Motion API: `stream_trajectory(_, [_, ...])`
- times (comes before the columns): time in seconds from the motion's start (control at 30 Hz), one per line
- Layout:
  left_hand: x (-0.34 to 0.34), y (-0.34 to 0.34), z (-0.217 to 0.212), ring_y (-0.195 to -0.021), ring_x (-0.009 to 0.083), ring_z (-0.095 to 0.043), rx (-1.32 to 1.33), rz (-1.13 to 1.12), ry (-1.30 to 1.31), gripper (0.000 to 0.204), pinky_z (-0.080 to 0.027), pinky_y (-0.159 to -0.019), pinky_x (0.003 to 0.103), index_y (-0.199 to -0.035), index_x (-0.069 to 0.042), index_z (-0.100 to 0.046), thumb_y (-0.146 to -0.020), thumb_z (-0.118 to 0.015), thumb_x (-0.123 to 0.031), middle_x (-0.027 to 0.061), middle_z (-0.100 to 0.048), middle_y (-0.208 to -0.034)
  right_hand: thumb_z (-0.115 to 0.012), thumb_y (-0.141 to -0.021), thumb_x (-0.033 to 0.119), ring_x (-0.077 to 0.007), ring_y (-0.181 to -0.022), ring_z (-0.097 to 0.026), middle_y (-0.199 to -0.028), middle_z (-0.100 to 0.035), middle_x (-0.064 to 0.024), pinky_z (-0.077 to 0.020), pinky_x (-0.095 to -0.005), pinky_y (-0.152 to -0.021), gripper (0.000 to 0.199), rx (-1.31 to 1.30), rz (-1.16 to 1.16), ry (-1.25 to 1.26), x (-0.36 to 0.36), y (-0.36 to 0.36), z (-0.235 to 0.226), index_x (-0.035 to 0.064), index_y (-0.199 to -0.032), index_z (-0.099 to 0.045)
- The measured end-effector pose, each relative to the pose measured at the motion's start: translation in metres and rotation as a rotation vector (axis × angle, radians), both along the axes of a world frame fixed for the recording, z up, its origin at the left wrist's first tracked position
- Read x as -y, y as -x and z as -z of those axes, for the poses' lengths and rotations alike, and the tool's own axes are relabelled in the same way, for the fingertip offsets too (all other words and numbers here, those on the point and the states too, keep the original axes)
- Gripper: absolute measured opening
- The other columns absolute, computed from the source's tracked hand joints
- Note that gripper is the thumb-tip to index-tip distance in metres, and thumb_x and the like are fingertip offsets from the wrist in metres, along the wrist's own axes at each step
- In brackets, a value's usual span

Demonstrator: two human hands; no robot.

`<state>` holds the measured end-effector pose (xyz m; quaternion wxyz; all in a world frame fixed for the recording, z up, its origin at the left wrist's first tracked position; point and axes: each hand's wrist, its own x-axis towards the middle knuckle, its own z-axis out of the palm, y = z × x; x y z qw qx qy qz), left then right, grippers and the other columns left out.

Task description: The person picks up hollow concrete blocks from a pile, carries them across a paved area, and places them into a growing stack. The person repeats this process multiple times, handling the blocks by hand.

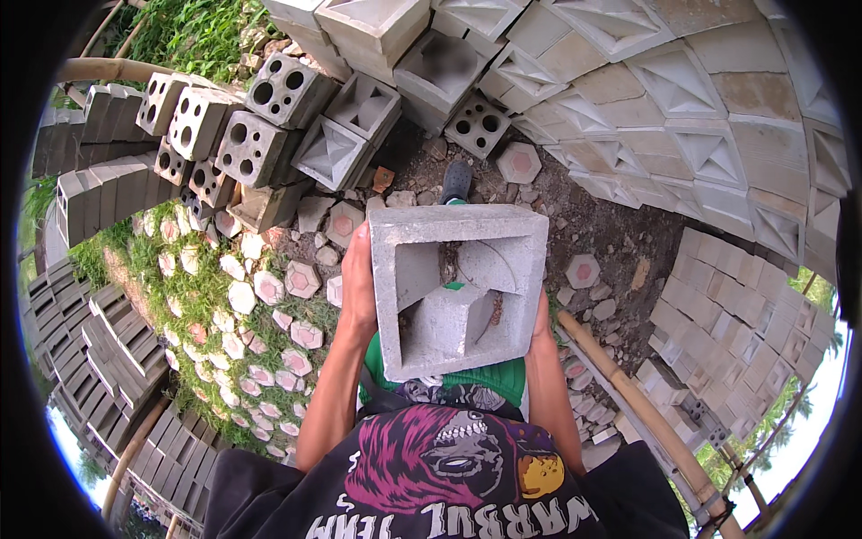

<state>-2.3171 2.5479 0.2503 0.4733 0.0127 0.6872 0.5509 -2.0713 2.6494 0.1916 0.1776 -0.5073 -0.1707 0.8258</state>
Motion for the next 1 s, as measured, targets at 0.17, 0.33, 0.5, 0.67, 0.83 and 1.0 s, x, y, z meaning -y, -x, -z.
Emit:
stream_trajectory(0.17, [-0.049,0.017,0.026,-0.109,0.0172,-0.05,0.028,-0.149,0.005,0.055,-0.037,-0.098,0.032,-0.127,0.001,-0.051,-0.101,-0.033,-0.044,0.0115,-0.055,-0.121,-0.037,-0.096,0.06,-0.0201,-0.106,-0.057,-0.125,-0.056,-0.0089,-0.0472,-0.0328,-0.089,0.067,0.011,-0.101,0.048,-0.075,0.042,0.0,0.0074,-0.137,-0.045])
stream_trajectory(0.33, [-0.098,0.027,0.05,-0.111,0.0171,-0.049,0.075,-0.275,0.021,0.055,-0.035,-0.1,0.032,-0.13,0.002,-0.049,-0.101,-0.034,-0.042,0.0112,-0.054,-0.124,-0.034,-0.094,0.063,-0.0211,-0.11,-0.054,-0.128,-0.053,-0.0096,-0.0452,-0.034,-0.092,0.072,0.04,-0.223,0.108,-0.143,0.068,0.019,0.0073,-0.139,-0.041])
stream_trajectory(0.5, [-0.13,0.032,0.091,-0.112,0.0164,-0.048,0.106,-0.288,0.05,0.054,-0.035,-0.1,0.031,-0.13,0.002,-0.048,-0.101,-0.035,-0.042,0.0106,-0.054,-0.123,-0.032,-0.092,0.067,-0.0249,-0.119,-0.049,-0.134,-0.049,-0.0104,-0.0402,-0.0395,-0.1,0.08,-0.007,-0.261,0.031,-0.181,0.074,0.045,0.0042,-0.14,-0.038])
stream_trajectory(0.67, [-0.18,0.051,0.121,-0.112,0.0163,-0.048,0.097,-0.266,0.129,0.055,-0.035,-0.1,0.03,-0.131,0.002,-0.047,-0.1,-0.04,-0.043,0.0102,-0.055,-0.122,-0.052,-0.08,0.072,-0.0255,-0.12,-0.048,-0.133,-0.049,-0.0096,-0.0397,-0.041,-0.1,0.093,-0.154,-0.296,0.101,-0.211,0.059,0.102,0.002,-0.14,-0.038])
stream_trajectory(0.83, [-0.208,0.075,0.188,-0.113,0.0174,-0.048,0.087,-0.189,0.124,0.056,-0.034,-0.101,0.029,-0.132,0.001,-0.047,-0.099,-0.042,-0.044,0.0117,-0.055,-0.123,-0.081,-0.066,0.041,-0.0247,-0.118,-0.049,-0.129,-0.051,-0.0114,-0.04,-0.0377,-0.099,0.094,0.087,-0.328,0.168,-0.236,0.07,0.157,-0.0009,-0.138,-0.038])
stream_trajectory(1.0, [-0.232,0.095,0.254,-0.115,0.0185,-0.048,0.097,-0.19,0.136,0.059,-0.034,-0.101,0.029,-0.133,0.002,-0.046,-0.098,-0.042,-0.046,0.0137,-0.054,-0.124,-0.08,-0.066,0.016,-0.0251,-0.11,-0.054,-0.121,-0.055,-0.0134,-0.0437,-0.0375,-0.093,0.079,0.236,-0.324,0.168,-0.265,0.112,0.203,-0.0032,-0.132,-0.043])
